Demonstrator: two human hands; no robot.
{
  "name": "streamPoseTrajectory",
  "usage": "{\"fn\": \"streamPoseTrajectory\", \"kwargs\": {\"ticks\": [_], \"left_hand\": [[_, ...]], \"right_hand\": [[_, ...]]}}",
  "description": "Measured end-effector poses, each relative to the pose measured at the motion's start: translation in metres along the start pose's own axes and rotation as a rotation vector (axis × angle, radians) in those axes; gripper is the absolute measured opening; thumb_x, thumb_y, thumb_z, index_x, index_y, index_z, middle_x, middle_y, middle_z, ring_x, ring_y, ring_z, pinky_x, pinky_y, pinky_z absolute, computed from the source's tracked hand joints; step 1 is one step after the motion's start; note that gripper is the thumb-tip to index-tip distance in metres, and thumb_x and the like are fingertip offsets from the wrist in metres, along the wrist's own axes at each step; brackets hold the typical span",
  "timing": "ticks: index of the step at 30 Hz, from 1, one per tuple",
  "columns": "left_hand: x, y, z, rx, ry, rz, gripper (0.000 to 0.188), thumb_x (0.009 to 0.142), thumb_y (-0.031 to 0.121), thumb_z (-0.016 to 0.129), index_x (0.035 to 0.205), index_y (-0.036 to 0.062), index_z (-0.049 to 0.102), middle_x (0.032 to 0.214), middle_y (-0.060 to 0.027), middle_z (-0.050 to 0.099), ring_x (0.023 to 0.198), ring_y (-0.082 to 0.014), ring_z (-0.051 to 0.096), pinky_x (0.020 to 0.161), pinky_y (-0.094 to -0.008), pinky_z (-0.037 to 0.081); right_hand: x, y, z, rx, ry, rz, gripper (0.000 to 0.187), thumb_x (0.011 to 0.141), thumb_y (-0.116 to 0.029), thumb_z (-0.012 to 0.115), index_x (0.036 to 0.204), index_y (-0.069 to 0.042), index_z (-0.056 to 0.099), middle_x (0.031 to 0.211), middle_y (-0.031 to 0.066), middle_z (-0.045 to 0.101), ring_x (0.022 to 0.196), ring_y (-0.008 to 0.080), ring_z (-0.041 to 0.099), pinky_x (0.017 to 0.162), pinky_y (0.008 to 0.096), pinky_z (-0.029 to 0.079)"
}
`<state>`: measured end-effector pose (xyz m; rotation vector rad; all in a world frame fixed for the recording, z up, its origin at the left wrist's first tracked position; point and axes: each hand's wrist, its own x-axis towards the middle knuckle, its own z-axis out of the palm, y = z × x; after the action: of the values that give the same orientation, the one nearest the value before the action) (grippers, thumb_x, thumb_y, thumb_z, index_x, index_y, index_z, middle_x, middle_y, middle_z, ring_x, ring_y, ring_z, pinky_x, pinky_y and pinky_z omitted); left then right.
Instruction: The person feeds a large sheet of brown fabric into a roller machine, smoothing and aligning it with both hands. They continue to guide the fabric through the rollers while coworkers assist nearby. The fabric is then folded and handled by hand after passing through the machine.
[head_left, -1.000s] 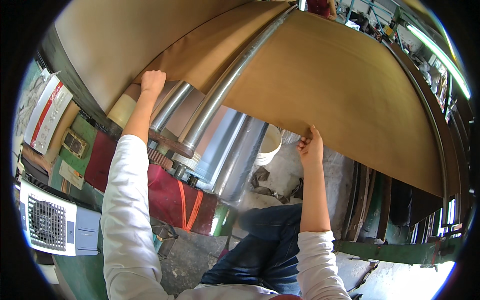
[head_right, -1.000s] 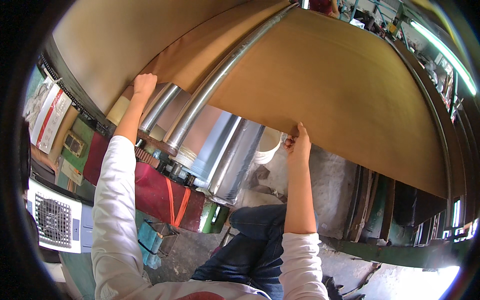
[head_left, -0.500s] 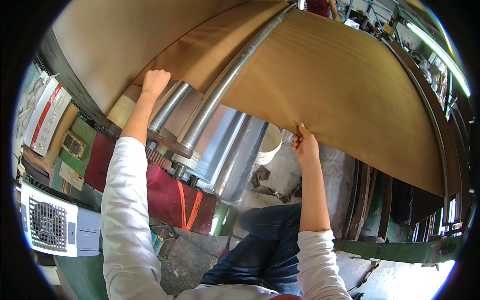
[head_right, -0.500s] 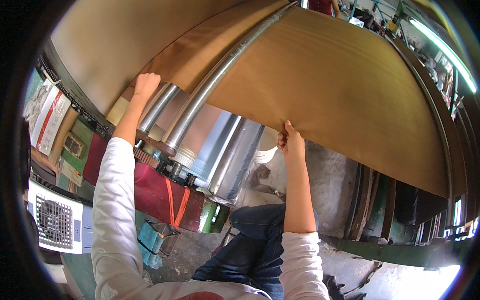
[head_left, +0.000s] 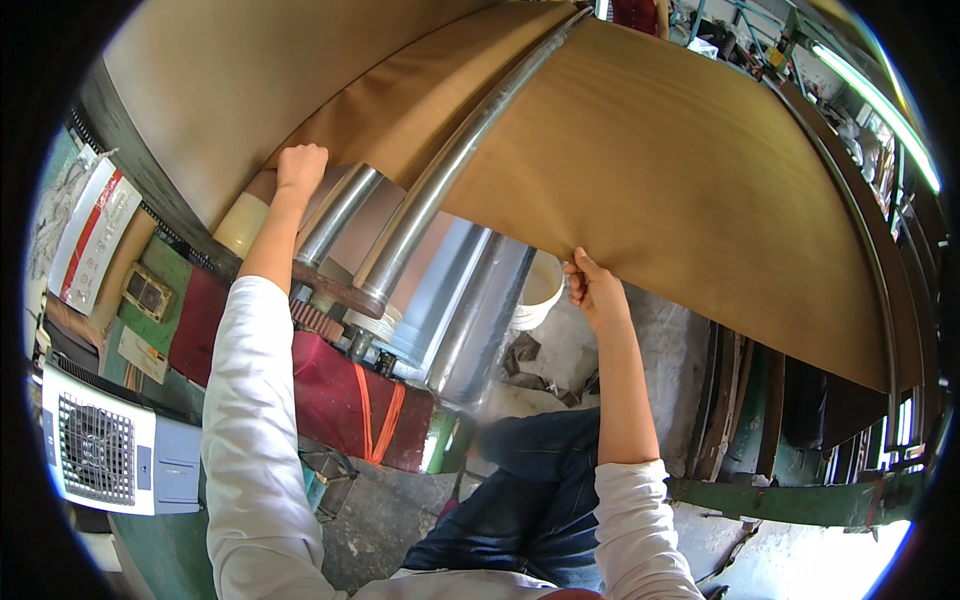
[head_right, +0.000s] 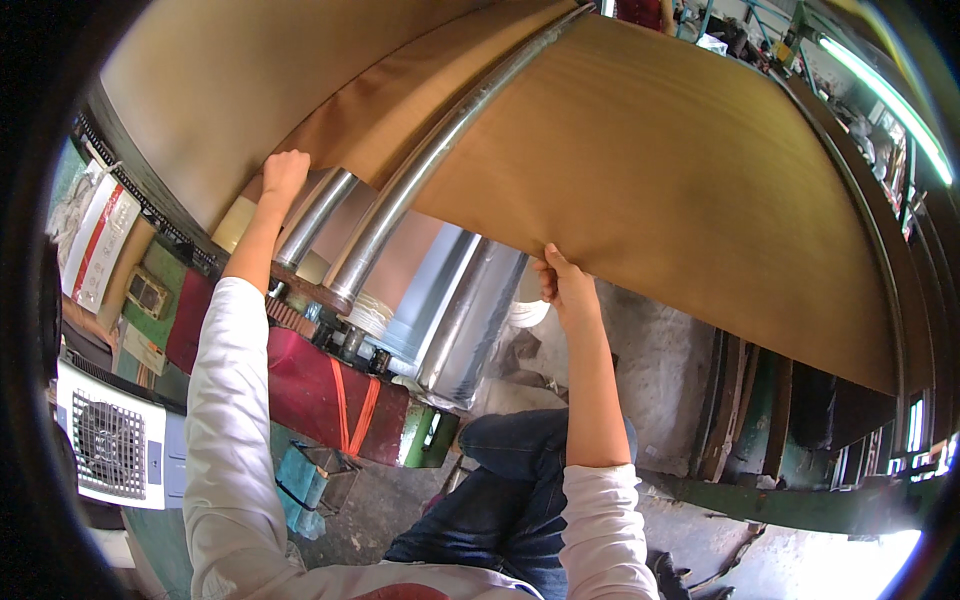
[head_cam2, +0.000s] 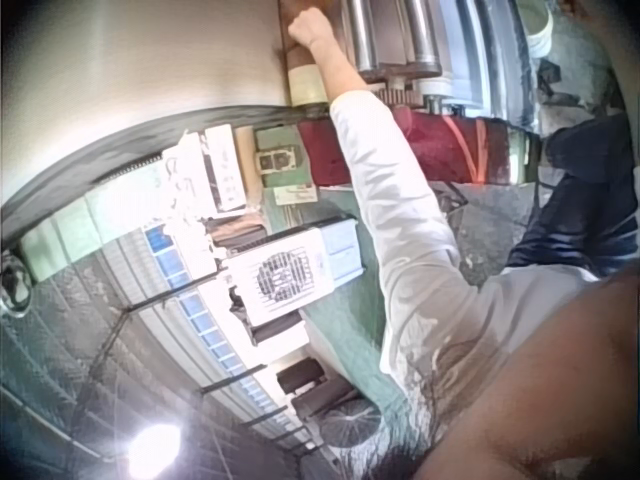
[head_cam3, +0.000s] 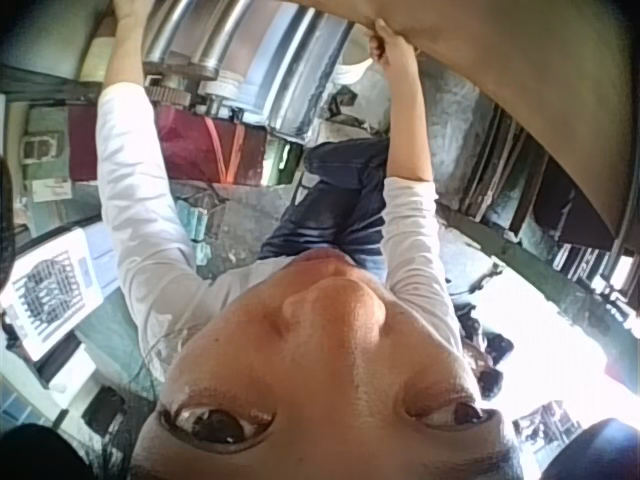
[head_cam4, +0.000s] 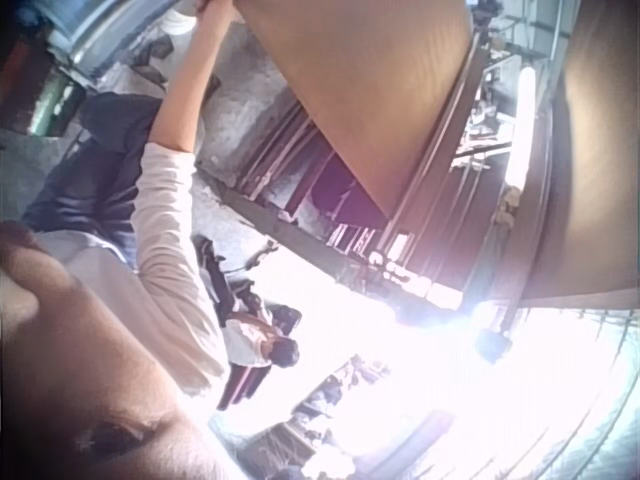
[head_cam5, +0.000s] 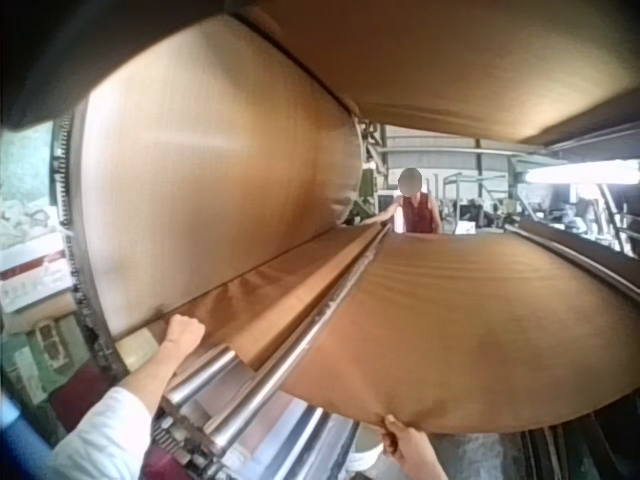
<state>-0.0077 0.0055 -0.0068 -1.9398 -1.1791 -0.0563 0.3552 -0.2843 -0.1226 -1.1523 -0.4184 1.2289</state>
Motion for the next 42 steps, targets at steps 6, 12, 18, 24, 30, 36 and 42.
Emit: {"fn": "streamPoseTrajectory", "kwargs": {"ticks": [6,12,18,24,30,36,42], "left_hand": [[0.006,0.010,-0.013,-0.035,0.035,0.092,0.014,0.072,0.009,0.054,0.064,0.0115,0.064,0.067,-0.0090,0.064,0.064,-0.0220,0.065,0.052,-0.0325,0.050],[0.008,0.006,-0.001,-0.011,0.025,0.041,0.015,0.074,0.009,0.054,0.064,0.0119,0.065,0.067,-0.0084,0.065,0.065,-0.0216,0.065,0.052,-0.0318,0.051],[0.008,0.001,0.006,0.032,-0.076,-0.003,0.015,0.075,0.010,0.054,0.066,0.0122,0.066,0.069,-0.0075,0.066,0.066,-0.0212,0.066,0.051,-0.0332,0.051],[0.003,-0.001,0.002,0.031,-0.100,-0.035,0.016,0.076,0.010,0.053,0.067,0.0118,0.066,0.070,-0.0075,0.066,0.068,-0.0216,0.066,0.052,-0.0337,0.051],[0.000,0.002,-0.011,-0.019,0.011,0.039,0.014,0.074,0.009,0.054,0.063,0.0108,0.064,0.066,-0.0081,0.064,0.065,-0.0220,0.065,0.053,-0.0330,0.050],[0.007,0.008,-0.010,-0.021,0.055,0.113,0.014,0.073,0.009,0.054,0.062,0.0111,0.063,0.066,-0.0087,0.064,0.063,-0.0217,0.065,0.052,-0.0324,0.050],[0.009,0.003,0.004,0.014,-0.017,0.073,0.014,0.073,0.009,0.055,0.065,0.0121,0.065,0.068,-0.0079,0.065,0.065,-0.0211,0.066,0.051,-0.0325,0.051]], "right_hand": [[0.000,0.004,0.002,-0.053,-0.066,-0.043,0.032,0.085,-0.029,0.058,0.065,-0.004,0.056,0.051,0.0017,0.046,0.042,0.0104,0.040,0.040,0.0246,0.031],[-0.008,0.000,0.008,-0.053,-0.085,-0.029,0.030,0.086,-0.031,0.056,0.071,-0.005,0.057,0.055,0.0005,0.045,0.047,0.0106,0.038,0.045,0.0252,0.031],[-0.003,-0.008,-0.006,0.208,0.199,-0.096,0.015,0.084,-0.023,0.057,0.081,-0.009,0.052,0.058,0.0002,0.046,0.045,0.0097,0.039,0.043,0.0242,0.034],[0.001,-0.009,-0.017,0.207,0.220,-0.082,0.012,0.083,-0.019,0.057,0.078,-0.011,0.050,0.055,-0.0018,0.041,0.044,0.0093,0.036,0.043,0.0250,0.032],[-0.002,-0.008,-0.008,0.164,0.148,-0.097,0.016,0.082,-0.019,0.060,0.075,-0.009,0.050,0.055,-0.0020,0.041,0.045,0.0086,0.036,0.043,0.0237,0.031],[-0.004,-0.007,-0.002,0.101,0.088,-0.072,0.017,0.082,-0.020,0.062,0.075,-0.008,0.051,0.058,-0.0016,0.043,0.045,0.0081,0.037,0.042,0.0230,0.031],[0.000,-0.004,0.003,0.037,0.012,-0.074,0.021,0.081,-0.021,0.063,0.071,-0.007,0.052,0.054,-0.0020,0.042,0.044,0.0082,0.037,0.043,0.0231,0.031]]}}
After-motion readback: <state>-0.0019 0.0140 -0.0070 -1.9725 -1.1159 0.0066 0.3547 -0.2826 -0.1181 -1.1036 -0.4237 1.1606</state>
